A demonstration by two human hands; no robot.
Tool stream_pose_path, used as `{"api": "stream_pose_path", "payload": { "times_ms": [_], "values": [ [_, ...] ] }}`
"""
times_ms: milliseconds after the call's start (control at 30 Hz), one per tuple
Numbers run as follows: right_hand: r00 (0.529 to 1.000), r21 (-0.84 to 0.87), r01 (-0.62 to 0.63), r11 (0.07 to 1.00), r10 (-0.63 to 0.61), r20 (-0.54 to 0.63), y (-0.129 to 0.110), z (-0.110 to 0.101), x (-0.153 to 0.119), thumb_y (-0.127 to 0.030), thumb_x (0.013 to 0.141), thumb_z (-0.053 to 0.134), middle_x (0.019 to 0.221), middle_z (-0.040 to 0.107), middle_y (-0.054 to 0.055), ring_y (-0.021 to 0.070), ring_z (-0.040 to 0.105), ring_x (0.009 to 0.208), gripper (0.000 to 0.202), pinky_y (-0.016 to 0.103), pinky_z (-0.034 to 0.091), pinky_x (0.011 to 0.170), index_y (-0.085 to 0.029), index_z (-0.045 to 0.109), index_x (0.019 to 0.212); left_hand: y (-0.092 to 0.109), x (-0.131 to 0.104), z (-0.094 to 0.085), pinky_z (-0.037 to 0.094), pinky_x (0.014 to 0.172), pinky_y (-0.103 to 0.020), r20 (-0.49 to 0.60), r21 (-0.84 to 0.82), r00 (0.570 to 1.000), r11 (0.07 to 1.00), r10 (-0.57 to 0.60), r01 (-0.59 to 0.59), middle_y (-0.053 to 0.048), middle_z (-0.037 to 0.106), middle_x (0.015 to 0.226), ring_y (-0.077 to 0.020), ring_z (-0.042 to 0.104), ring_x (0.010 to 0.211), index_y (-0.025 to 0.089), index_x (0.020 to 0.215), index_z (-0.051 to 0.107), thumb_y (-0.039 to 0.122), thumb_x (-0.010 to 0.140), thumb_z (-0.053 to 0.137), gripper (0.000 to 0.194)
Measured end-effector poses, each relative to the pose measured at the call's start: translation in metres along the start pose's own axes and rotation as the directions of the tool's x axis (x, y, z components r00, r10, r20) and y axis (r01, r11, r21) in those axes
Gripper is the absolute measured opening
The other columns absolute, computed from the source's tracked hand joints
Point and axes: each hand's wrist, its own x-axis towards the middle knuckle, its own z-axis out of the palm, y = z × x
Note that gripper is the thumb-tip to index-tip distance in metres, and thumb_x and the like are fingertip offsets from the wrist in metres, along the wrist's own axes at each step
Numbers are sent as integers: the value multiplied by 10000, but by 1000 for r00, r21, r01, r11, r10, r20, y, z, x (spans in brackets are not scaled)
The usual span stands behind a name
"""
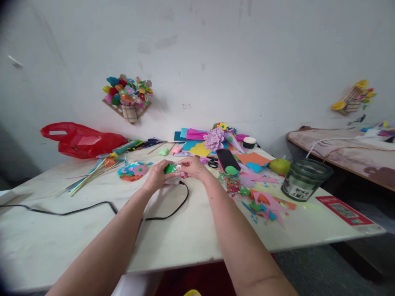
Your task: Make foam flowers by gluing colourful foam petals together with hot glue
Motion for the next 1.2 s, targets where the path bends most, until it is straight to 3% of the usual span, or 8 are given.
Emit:
{"api": "stream_pose_path", "payload": {
  "times_ms": [300, 633, 967, 1200],
  "values": [
    [993, -129, 101, 986, -108, -48, 7, -1, 2, -238, 631, 596, 545, 539, -34, 74, 436, 478, 155, 184, 332, 454, -171, 681, 741, -1, 2, -2, 417, 673, -270, 36, -30, 999, 1000, -1, 2, -45, 603, 800, -168, 555, 737, 172, 926, 593, 489, 707, 571, 387],
    [993, -178, 116, 977, -115, 14, 6, 1, 1, -216, 631, 565, 460, 408, -63, 54, 338, 432, 186, 175, 258, 421, -148, 681, 760, -2, 3, -3, 382, 607, -235, 99, -41, 995, 999, 28, -24, -16, 567, 725, -140, 523, 667, 158, 855, 609, 506, 692, 574, 385],
    [983, -459, 148, 876, -183, -31, 6, 2, 2, -228, 638, 541, 476, 442, -44, 71, 367, 486, 174, 182, 245, 451, -153, 679, 713, -1, 2, -2, 400, 646, -242, 85, -40, 996, 999, 30, -27, -27, 586, 762, -145, 545, 704, 150, 863, 605, 494, 679, 598, 390],
    [984, -471, 124, 873, -168, -52, 9, 1, 3, -211, 633, 529, 486, 496, -41, 70, 407, 468, 215, 182, 284, 462, -138, 675, 773, 4, 2, -2, 418, 687, -259, 59, -17, 998, 1000, 15, -14, -32, 596, 827, -158, 561, 759, 158, 934, 591, 431, 644, 651, 403]
  ]
}}
